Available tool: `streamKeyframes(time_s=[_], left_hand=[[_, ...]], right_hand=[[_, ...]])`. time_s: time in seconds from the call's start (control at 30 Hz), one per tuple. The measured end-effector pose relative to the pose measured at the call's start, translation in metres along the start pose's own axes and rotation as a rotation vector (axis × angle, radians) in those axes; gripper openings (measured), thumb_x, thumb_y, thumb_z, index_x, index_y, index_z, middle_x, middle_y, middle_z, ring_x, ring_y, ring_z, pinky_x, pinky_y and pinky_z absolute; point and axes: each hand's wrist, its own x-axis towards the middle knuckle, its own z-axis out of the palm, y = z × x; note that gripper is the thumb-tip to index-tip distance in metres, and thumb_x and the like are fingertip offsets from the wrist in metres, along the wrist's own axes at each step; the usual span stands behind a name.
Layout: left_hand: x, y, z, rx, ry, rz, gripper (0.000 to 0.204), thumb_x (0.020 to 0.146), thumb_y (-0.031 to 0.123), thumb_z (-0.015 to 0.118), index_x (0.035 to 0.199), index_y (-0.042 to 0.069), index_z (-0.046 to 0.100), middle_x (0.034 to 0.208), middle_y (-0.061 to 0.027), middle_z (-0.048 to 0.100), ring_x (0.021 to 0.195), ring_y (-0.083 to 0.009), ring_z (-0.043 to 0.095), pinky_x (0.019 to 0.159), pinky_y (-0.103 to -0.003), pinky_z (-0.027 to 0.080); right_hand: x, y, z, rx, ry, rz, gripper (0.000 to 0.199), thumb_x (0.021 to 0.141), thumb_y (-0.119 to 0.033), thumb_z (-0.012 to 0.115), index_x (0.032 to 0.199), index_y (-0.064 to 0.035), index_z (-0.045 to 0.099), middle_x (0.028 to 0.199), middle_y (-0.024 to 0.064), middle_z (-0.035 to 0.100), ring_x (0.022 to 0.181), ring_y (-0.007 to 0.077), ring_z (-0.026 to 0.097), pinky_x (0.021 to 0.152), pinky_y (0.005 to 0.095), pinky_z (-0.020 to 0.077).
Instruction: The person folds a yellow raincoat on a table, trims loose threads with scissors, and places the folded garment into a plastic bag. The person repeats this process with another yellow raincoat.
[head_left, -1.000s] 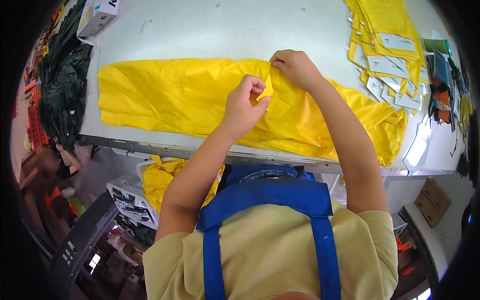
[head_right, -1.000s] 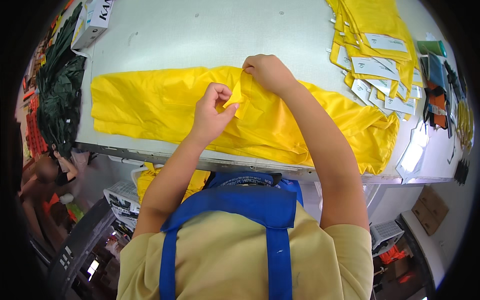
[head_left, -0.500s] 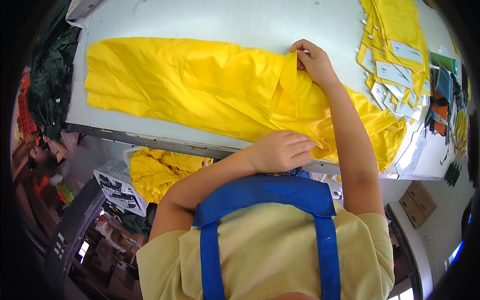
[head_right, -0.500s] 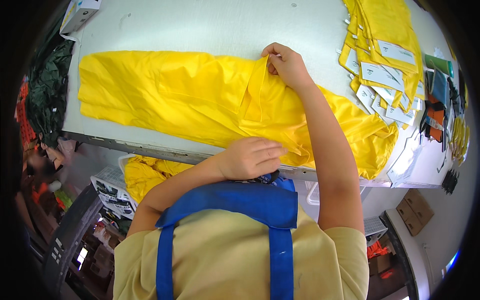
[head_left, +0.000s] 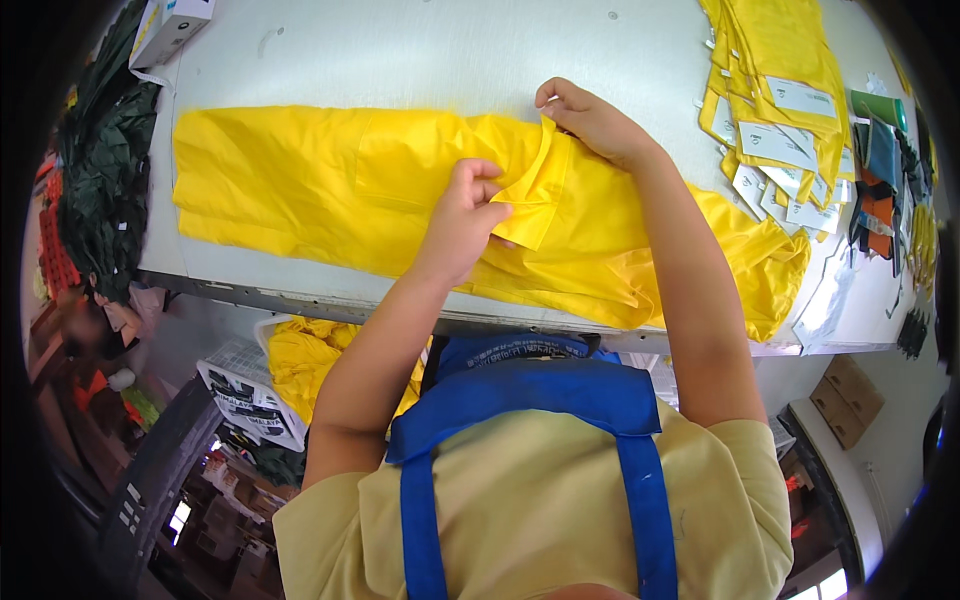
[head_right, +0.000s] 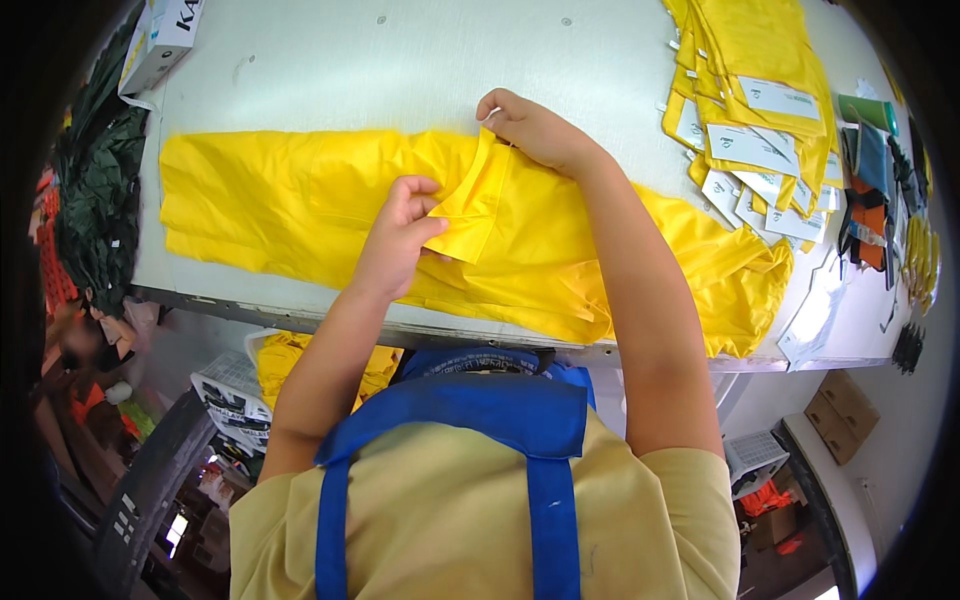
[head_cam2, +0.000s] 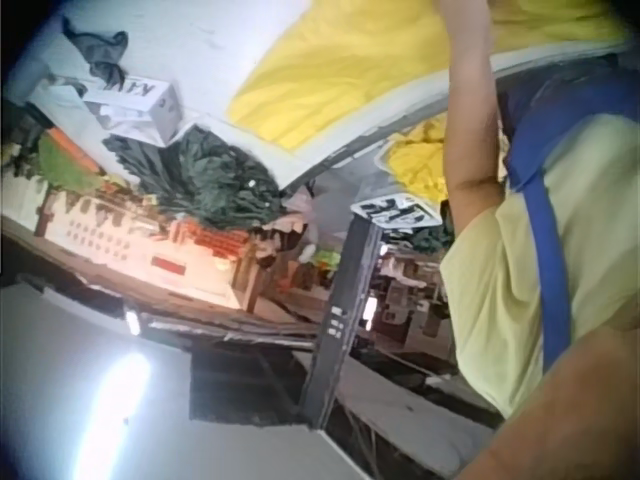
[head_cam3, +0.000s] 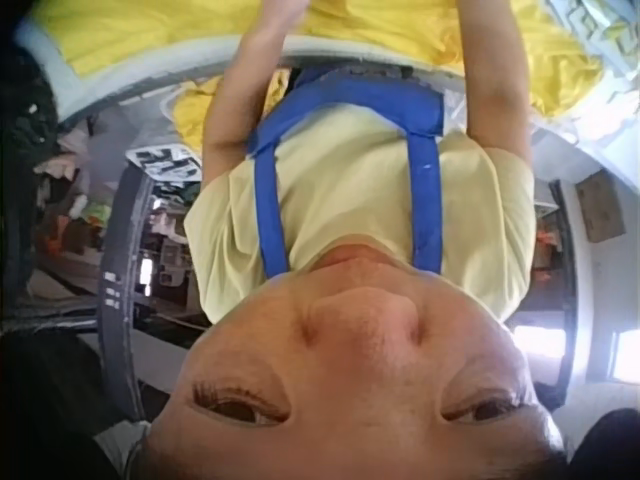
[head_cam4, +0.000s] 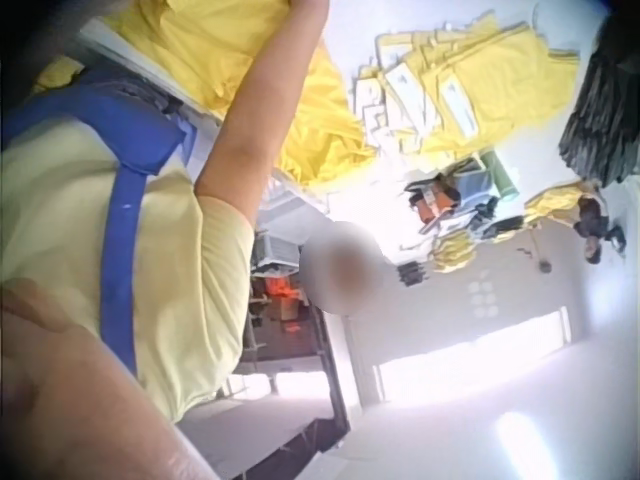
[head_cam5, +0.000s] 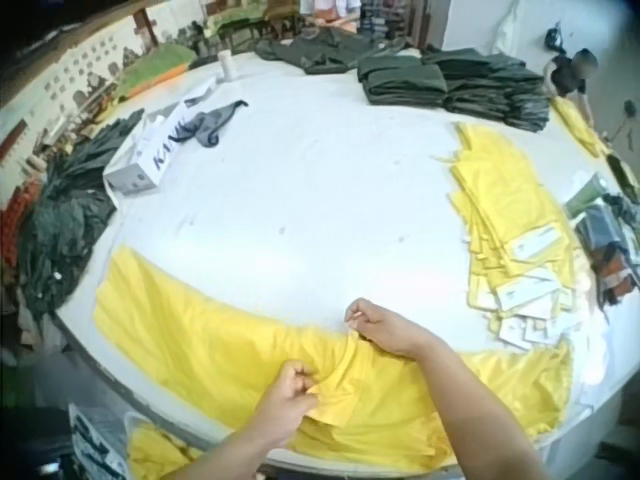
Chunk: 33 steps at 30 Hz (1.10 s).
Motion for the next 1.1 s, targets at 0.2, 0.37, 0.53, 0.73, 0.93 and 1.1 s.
streamKeyframes(time_s=[0.2,0.37,0.53,0.73,0.93,1.1], left_hand=[[0.028,0.042,0.026,1.161,0.234,0.792,0.032,0.085,0.025,0.062,0.103,-0.001,0.055,0.093,-0.0143,0.062,0.081,-0.0254,0.062,0.072,-0.035,0.049],[0.046,0.056,0.036,1.39,0.082,0.374,0.027,0.086,0.026,0.059,0.088,0.0,0.06,0.08,-0.0136,0.063,0.073,-0.0263,0.061,0.065,-0.037,0.047],[0.075,0.044,0.0,0.484,0.02,0.008,0.018,0.089,0.019,0.055,0.082,0.003,0.058,0.071,-0.0061,0.058,0.066,-0.0149,0.055,0.058,-0.032,0.045],[0.084,0.041,-0.008,0.959,0.178,0.154,0.02,0.088,0.023,0.053,0.09,0.005,0.06,0.083,-0.0127,0.064,0.074,-0.0261,0.062,0.066,-0.035,0.048],[0.137,0.046,-0.002,1.074,-0.039,0.193,0.018,0.086,0.024,0.06,0.099,0.013,0.058,0.077,-0.0117,0.063,0.072,-0.0258,0.062,0.067,-0.037,0.048],[0.119,0.054,-0.002,1.629,0.187,0.307,0.012,0.088,0.017,0.052,0.098,0.014,0.058,0.097,-0.0118,0.064,0.09,-0.03,0.061,0.074,-0.042,0.049]], right_hand=[[0.002,-0.006,0.015,-0.144,0.11,-0.177,0.012,0.095,-0.015,0.046,0.104,-0.008,0.052,0.084,0.0006,0.051,0.072,0.0107,0.046,0.069,0.0255,0.0418],[-0.008,0.004,0.014,0.089,0.253,-0.22,0.009,0.095,-0.01,0.048,0.102,-0.0068,0.051,0.087,0.0022,0.054,0.076,0.0122,0.049,0.074,0.028,0.0443],[-0.006,0.001,0.013,-0.049,0.232,-0.217,0.016,0.096,-0.017,0.048,0.107,-0.006,0.053,0.089,0.0064,0.059,0.08,0.0173,0.055,0.076,0.0308,0.046],[-0.046,-0.014,-0.007,-0.689,0.161,0.161,0.037,0.095,-0.039,0.046,0.112,-0.0078,0.057,0.093,0.0176,0.067,0.091,0.0335,0.062,0.079,0.0421,0.0478],[-0.077,0.004,-0.005,-0.848,0.265,-0.02,0.046,0.092,-0.05,0.045,0.11,-0.0099,0.059,0.095,0.016,0.067,0.095,0.0345,0.062,0.08,0.0426,0.0485],[-0.143,0.026,-0.093,-1.018,0.365,0.337,0.059,0.081,-0.062,0.054,0.112,-0.0128,0.062,0.103,0.0135,0.068,0.101,0.031,0.062,0.09,0.0439,0.0436]])
